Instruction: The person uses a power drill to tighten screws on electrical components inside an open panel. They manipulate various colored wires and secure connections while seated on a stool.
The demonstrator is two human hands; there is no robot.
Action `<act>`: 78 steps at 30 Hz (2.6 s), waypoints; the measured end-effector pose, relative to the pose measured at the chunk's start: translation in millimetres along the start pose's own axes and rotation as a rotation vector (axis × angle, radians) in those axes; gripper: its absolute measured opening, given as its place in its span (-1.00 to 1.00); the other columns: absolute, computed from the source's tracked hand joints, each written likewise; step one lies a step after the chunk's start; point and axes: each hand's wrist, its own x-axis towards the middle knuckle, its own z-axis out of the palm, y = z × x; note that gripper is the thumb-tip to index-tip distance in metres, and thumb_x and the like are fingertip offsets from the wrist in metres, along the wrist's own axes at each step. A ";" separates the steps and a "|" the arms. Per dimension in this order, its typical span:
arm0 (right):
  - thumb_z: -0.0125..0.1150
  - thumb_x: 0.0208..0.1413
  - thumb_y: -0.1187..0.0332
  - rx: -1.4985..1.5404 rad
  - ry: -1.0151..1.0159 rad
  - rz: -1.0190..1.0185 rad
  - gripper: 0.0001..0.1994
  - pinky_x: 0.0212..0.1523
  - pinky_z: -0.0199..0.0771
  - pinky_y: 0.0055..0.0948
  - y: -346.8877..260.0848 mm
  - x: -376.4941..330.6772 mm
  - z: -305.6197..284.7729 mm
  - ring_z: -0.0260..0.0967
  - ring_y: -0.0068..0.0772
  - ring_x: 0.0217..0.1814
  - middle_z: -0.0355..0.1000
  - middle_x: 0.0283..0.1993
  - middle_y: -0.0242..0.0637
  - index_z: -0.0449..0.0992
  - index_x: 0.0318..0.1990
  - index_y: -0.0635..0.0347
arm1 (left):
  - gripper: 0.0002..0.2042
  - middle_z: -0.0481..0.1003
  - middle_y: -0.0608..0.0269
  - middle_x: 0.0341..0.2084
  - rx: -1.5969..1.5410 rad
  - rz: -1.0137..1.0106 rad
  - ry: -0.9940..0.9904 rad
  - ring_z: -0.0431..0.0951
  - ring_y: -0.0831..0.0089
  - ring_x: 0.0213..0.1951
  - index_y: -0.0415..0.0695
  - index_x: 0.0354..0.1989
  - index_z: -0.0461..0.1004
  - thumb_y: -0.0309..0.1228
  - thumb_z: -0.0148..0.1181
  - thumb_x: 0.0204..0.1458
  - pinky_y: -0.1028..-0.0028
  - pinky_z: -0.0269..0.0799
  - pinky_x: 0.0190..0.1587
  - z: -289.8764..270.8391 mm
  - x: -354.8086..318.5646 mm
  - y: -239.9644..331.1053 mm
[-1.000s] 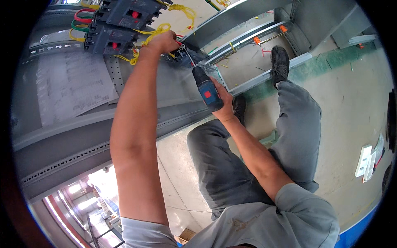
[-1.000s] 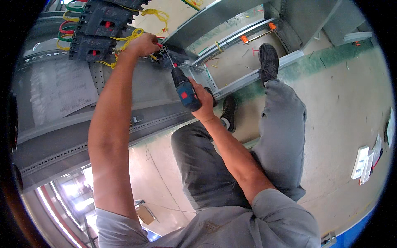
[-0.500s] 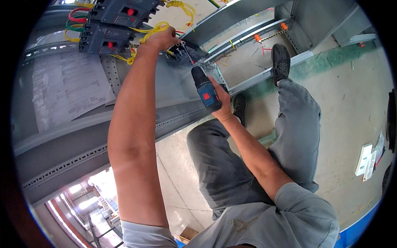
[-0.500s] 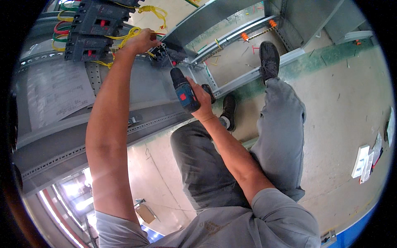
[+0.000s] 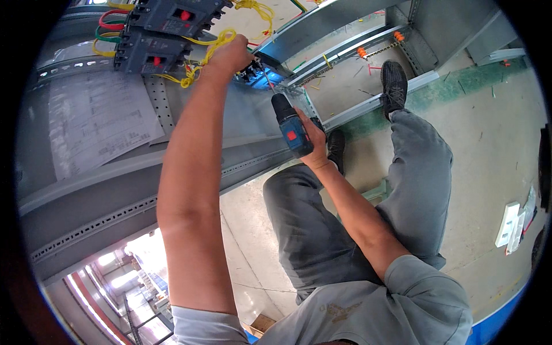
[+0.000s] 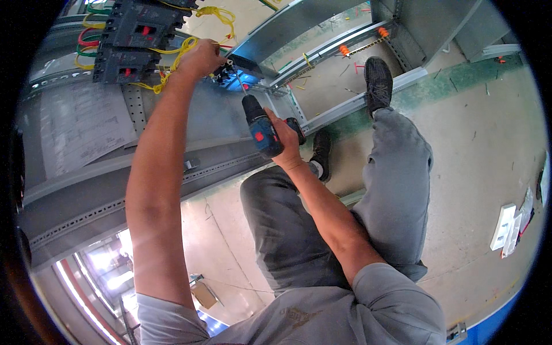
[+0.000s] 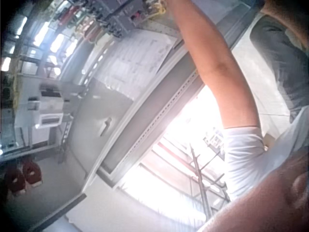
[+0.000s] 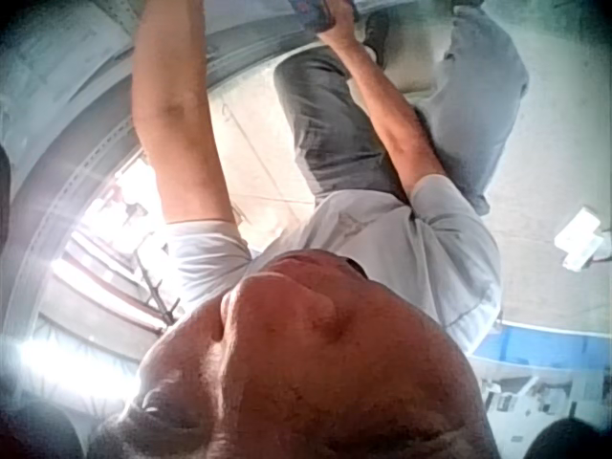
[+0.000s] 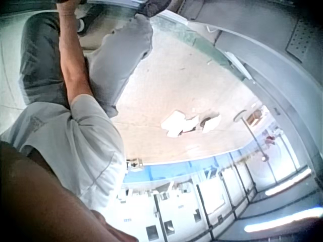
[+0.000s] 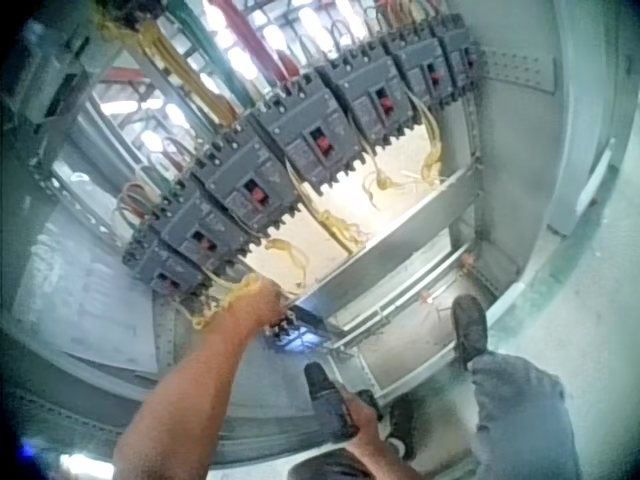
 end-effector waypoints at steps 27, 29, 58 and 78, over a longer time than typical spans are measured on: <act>0.35 0.07 0.42 0.004 -0.012 -0.003 -0.33 -0.01 0.54 -0.20 -11.3 0.9 -13.9 0.55 0.07 -0.02 0.55 0.04 0.02 0.36 0.40 0.23 | -0.67 0.66 -0.11 -0.25 -0.063 0.074 0.014 0.67 -0.01 -0.12 -0.20 -0.27 0.70 -0.18 0.51 -0.04 0.11 0.57 -0.03 -1.6 -7.5 -1.3; 0.35 0.07 0.42 0.005 -0.020 0.000 -0.32 0.00 0.54 -0.19 -7.8 1.0 -13.6 0.55 0.07 -0.01 0.55 0.06 0.02 0.35 0.40 0.23 | -0.64 0.66 -0.12 -0.25 -0.030 0.073 -0.032 0.68 0.00 -0.12 -0.22 -0.28 0.69 -0.15 0.52 -0.05 0.11 0.57 -0.03 -6.5 -3.1 -4.4; 0.35 0.05 0.43 -0.004 0.020 -0.050 -0.30 -0.07 0.52 -0.17 -3.7 -3.2 -15.6 0.51 0.08 -0.14 0.52 -0.11 -0.01 0.34 0.42 0.20 | -0.65 0.60 0.04 -0.05 0.179 0.056 0.176 0.59 0.01 0.05 0.03 -0.12 0.73 -0.08 0.47 -0.03 0.08 0.53 0.07 -1.1 -21.6 23.5; 0.32 0.09 0.46 0.133 -0.022 0.183 -0.27 0.16 0.48 -0.16 6.7 -20.9 3.1 0.50 0.13 0.14 0.51 0.15 0.06 0.27 0.47 0.14 | -0.71 0.59 0.09 -0.07 0.168 0.156 0.201 0.58 0.03 0.01 -0.05 -0.31 0.70 -0.12 0.52 -0.09 0.14 0.54 0.03 1.5 -13.8 15.6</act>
